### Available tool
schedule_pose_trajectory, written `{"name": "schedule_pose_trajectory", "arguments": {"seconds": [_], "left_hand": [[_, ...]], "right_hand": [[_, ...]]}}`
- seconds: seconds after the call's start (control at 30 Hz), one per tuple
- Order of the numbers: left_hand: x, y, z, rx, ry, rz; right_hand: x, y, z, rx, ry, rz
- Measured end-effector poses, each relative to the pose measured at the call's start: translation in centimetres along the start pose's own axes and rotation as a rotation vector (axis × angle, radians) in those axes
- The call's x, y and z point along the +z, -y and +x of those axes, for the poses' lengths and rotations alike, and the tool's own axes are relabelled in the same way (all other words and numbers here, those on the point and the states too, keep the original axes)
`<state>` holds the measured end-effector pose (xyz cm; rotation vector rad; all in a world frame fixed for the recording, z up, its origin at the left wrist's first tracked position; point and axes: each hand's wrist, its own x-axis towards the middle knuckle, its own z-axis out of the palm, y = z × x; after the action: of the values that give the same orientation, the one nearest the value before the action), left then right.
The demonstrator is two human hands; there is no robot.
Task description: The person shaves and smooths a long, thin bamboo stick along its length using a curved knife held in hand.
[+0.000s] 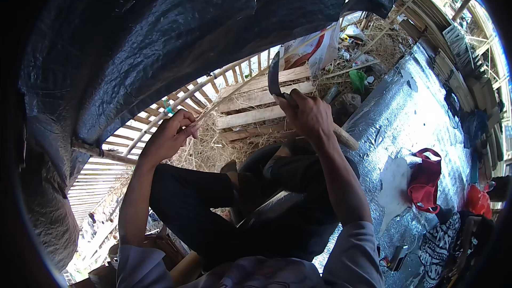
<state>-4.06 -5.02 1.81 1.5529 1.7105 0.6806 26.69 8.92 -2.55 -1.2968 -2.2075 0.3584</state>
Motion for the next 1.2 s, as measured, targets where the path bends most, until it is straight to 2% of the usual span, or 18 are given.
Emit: {"name": "schedule_pose_trajectory", "arguments": {"seconds": [0.03,0.1,0.17,0.23,0.27,0.43,0.5,0.57,0.63,0.77,0.87,0.93,1.03,1.2], "left_hand": [[-0.2,-0.2,-0.1,-0.003,-0.001,0.000],[-0.8,-1.5,-0.2,-0.207,0.070,0.038],[-0.7,-1.4,-0.4,-0.188,0.003,0.057],[-0.5,0.0,-0.2,-0.064,-0.084,0.209],[-0.2,1.3,-0.2,0.069,-0.120,0.156],[0.5,1.4,-1.1,0.012,-0.022,0.037],[0.0,1.8,-0.9,0.016,0.078,0.005],[-0.4,1.4,-0.8,0.014,0.067,-0.034],[-0.7,0.6,-0.8,-0.103,0.059,0.040],[-0.1,0.8,-0.7,-0.015,0.001,-0.001],[0.2,0.3,-0.7,-0.005,0.024,0.024],[0.4,0.2,-0.5,0.009,0.034,0.083],[0.6,0.3,-0.7,-0.036,0.031,0.058],[0.0,0.5,-0.9,-0.028,0.000,0.079]], "right_hand": [[-0.2,0.2,0.0,0.025,0.005,0.000],[-0.4,0.5,0.1,0.020,-0.005,0.003],[-0.5,0.5,0.2,0.017,-0.021,0.004],[-0.4,0.4,0.3,-0.002,-0.056,0.019],[-0.5,0.4,0.4,-0.002,-0.059,0.019],[-0.8,0.0,0.4,0.033,-0.029,-0.033],[-0.4,-0.3,0.0,0.011,-0.035,-0.018],[-0.4,-0.4,0.0,-0.016,-0.045,0.000],[-0.5,-0.4,0.0,0.008,-0.022,-0.021],[-0.5,-0.4,0.1,-0.004,-0.023,-0.044],[0.6,0.5,-0.5,-0.077,-0.002,-0.038],[1.4,1.5,-0.8,-0.241,-0.048,-0.007],[1.9,2.2,-1.0,-0.266,-0.025,0.011],[0.0,1.3,-0.5,-0.135,-0.004,-0.020]]}}
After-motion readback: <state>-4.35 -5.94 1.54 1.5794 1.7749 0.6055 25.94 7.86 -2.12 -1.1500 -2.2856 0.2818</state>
